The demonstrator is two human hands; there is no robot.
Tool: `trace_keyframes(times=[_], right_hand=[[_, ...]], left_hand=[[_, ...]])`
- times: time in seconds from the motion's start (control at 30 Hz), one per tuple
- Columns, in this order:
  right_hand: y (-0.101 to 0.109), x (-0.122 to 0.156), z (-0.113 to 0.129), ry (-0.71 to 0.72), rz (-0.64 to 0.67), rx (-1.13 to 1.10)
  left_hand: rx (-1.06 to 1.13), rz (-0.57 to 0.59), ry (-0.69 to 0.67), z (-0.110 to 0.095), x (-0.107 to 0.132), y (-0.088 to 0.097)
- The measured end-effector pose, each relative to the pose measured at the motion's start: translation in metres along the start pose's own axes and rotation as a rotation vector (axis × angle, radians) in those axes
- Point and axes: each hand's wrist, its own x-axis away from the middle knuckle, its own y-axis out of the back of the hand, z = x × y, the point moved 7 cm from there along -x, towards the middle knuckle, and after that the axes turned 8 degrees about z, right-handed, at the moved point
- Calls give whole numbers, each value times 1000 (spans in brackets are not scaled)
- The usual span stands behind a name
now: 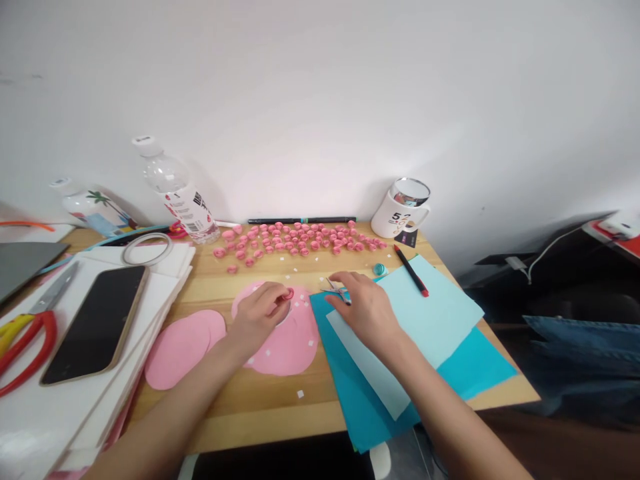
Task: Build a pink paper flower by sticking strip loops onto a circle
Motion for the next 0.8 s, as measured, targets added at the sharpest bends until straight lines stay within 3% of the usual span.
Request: trace_keyframes(times=[0.07, 0.13, 0.27, 0.43, 0.6, 0.8], right_hand=[[-4, -5, 21, 100, 4, -241], [-12, -9, 41, 192, 35, -316], [-29, -14, 51, 175, 84, -372], [-34, -18, 46, 127, 62, -399], [-33, -25, 41, 178, 29, -411], [-23, -64, -5, 85, -75, -81]], left_hand=[[-39, 21, -18, 0, 0, -2], [-79, 46, -49, -1, -1, -4], [-122, 75, -107, -3, 0, -7], [-125, 113, -82, 0, 0, -11], [-117, 139, 13, 9, 0, -12], [-195, 25, 72, 13, 1, -2]])
